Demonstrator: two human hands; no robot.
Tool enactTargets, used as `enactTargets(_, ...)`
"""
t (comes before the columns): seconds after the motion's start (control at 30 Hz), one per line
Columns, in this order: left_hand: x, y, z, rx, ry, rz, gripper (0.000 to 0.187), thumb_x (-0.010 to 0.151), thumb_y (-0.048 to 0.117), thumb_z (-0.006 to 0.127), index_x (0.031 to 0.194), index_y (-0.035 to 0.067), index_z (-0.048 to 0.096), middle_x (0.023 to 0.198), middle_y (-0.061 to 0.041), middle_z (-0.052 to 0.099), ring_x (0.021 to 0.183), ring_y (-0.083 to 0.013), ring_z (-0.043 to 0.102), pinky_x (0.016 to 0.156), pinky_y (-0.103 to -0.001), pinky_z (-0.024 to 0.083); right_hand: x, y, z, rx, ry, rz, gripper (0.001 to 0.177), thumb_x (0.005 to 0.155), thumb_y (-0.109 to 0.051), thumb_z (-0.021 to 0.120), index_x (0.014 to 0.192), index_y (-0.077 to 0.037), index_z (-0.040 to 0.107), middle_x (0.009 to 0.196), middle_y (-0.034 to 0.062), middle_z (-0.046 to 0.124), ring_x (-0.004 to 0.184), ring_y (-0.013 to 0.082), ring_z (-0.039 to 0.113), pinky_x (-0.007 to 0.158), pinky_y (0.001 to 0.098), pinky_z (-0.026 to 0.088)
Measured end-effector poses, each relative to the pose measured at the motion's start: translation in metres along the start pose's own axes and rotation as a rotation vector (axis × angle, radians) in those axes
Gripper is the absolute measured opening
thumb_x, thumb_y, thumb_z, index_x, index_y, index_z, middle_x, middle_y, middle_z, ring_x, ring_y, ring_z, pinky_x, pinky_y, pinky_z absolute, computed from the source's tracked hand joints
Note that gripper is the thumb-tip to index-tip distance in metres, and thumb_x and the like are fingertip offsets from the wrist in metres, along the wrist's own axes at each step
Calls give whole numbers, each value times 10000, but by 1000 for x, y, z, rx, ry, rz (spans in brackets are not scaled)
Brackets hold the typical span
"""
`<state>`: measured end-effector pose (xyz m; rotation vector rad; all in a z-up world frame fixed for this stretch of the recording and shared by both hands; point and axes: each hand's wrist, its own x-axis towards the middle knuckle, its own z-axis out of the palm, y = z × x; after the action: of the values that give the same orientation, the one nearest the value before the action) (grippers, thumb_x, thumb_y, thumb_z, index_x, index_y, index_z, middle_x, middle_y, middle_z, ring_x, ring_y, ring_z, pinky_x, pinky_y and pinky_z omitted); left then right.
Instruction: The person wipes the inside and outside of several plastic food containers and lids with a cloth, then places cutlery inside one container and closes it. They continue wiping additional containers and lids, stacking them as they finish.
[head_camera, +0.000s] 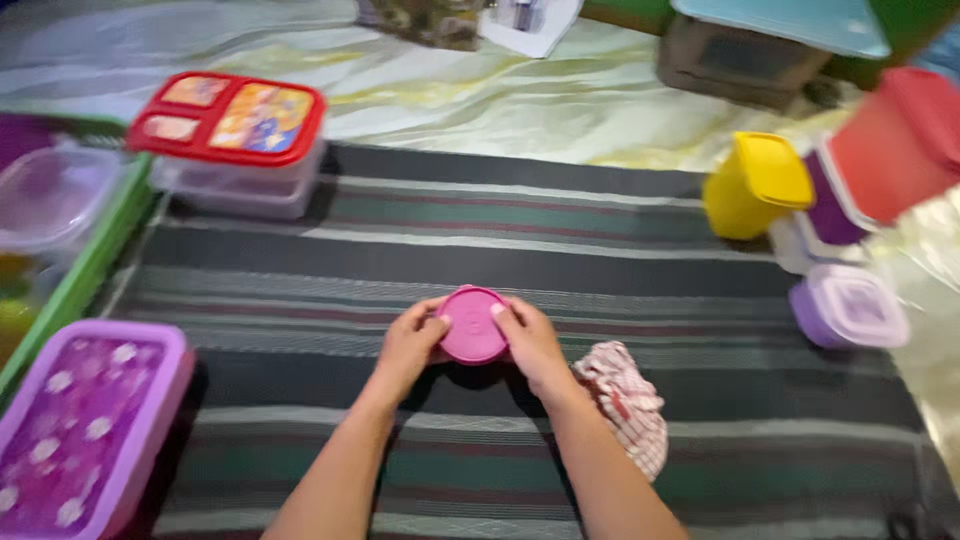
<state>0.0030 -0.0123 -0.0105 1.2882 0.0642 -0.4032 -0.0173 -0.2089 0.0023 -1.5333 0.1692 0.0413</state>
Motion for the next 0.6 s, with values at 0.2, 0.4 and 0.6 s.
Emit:
enactTargets(0.2, -5, -3, 11, 34, -87, -24, 489, 1002, 282, 520, 1475, 157, 536, 929, -12, 603, 823, -104, 616, 829, -334, 596, -18, -40, -59, 195, 159, 40, 321, 943, -203, 642, 1234, -71, 667, 1110, 37, 756, 1014, 128, 703, 912, 309, 542)
enactTargets(0.4, 5, -11, 6, 77, -60, -43, 455, 1025, 291, 534, 1438, 108, 589, 954, -3, 592, 831, -106, 583, 883, -334, 580, -45, -65, -252, 427, 489, -309, 186, 940, -213, 607, 1084, -98, 632, 1058, 51, 700, 978, 195, 724, 780, 422, 650)
enactTargets(0.6, 3, -13, 8, 203, -62, -41, 419, 1021, 282, 532, 1405, 135, 613, 950, -4, 609, 851, -98, 608, 893, -322, 560, -40, -63, -438, 47, 1095, -231, 273, 1055, -176, 630, 1122, 88, 638, 937, 138, 677, 623, 217, 675, 505, 365, 587)
